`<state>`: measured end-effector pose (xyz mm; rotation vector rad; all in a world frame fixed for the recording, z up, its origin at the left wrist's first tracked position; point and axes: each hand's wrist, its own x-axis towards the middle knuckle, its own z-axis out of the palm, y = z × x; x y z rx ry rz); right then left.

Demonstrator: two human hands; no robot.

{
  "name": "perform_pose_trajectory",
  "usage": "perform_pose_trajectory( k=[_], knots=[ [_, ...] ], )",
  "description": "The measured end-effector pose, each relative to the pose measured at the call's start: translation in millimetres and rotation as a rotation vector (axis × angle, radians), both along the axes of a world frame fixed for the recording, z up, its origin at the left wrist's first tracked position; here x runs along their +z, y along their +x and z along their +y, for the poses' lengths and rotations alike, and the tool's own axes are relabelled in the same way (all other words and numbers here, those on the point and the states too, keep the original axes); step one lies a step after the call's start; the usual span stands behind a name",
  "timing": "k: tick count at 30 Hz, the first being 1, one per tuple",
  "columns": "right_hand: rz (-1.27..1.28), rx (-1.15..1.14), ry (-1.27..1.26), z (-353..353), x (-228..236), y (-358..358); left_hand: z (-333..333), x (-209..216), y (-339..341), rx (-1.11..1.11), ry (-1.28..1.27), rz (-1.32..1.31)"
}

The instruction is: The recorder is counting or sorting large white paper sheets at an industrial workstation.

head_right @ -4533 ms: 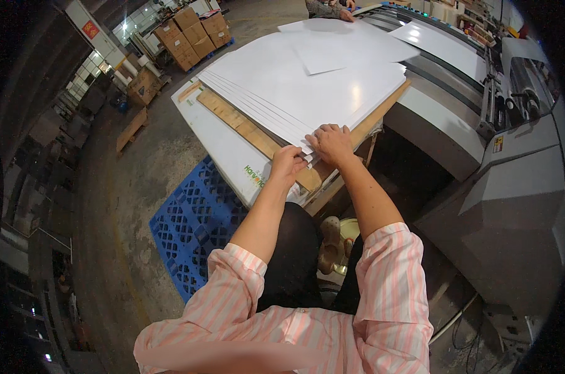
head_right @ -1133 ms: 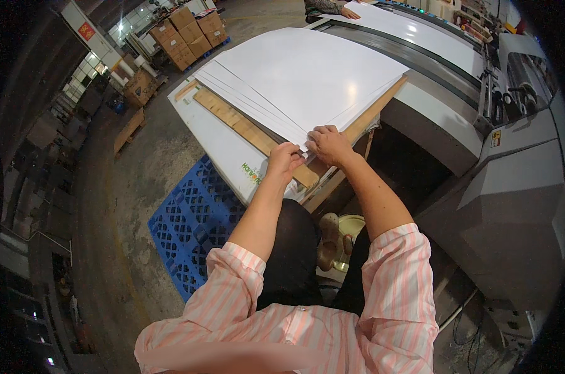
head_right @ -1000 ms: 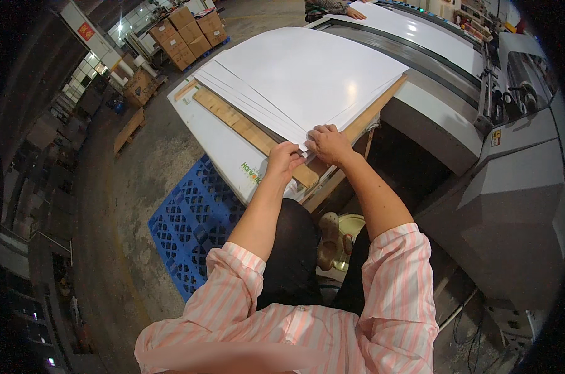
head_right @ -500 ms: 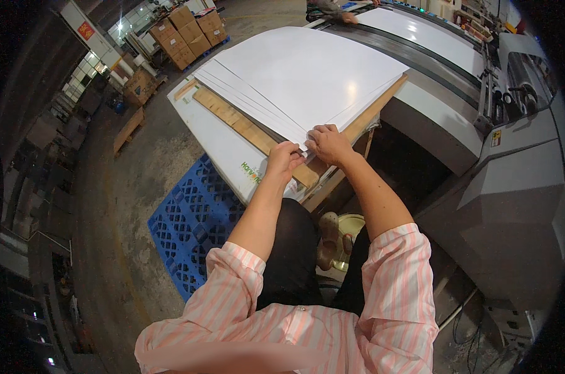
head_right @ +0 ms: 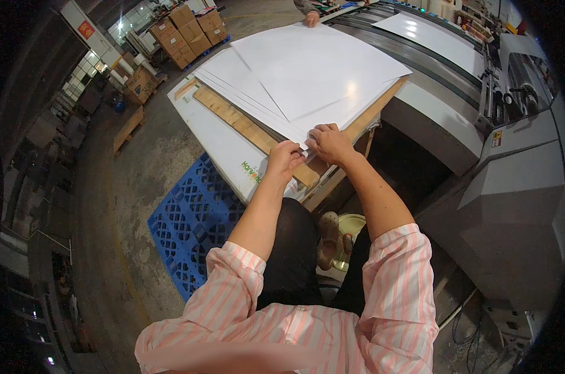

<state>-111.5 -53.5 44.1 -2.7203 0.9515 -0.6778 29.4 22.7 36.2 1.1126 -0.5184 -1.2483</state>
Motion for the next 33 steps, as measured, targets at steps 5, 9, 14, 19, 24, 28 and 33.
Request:
perform_pose_trajectory(
  k=[5,9,14,19,24,28,33],
  knots=[
    [0.052,-0.005,0.054,-2.8,6.7,-6.3,2.0,4.6,-3.6,0.005,-0.020,0.015],
    [0.093,0.040,0.038,-5.4,5.3,-8.4,-1.2,0.8,-2.0,-0.004,-0.015,0.007],
    [0.168,-0.052,0.040,5.7,13.9,-2.6,-0.3,-0.7,0.3,0.002,0.026,-0.034],
    [0.215,-0.131,-0.033,1.1,8.5,0.3,-1.9,1.4,-4.8,-0.002,0.029,-0.026],
    [0.108,-0.182,-0.010,1.7,3.0,7.4,-2.8,-1.9,-2.2,-0.007,0.014,-0.026],
    [0.104,-0.155,-0.039,13.0,13.0,7.0,0.7,-2.4,0.9,-0.004,0.014,-0.012],
    [0.160,0.015,0.014,14.3,16.5,-6.7,-0.2,-2.2,-0.6,-0.001,0.000,-0.028]
  ],
)
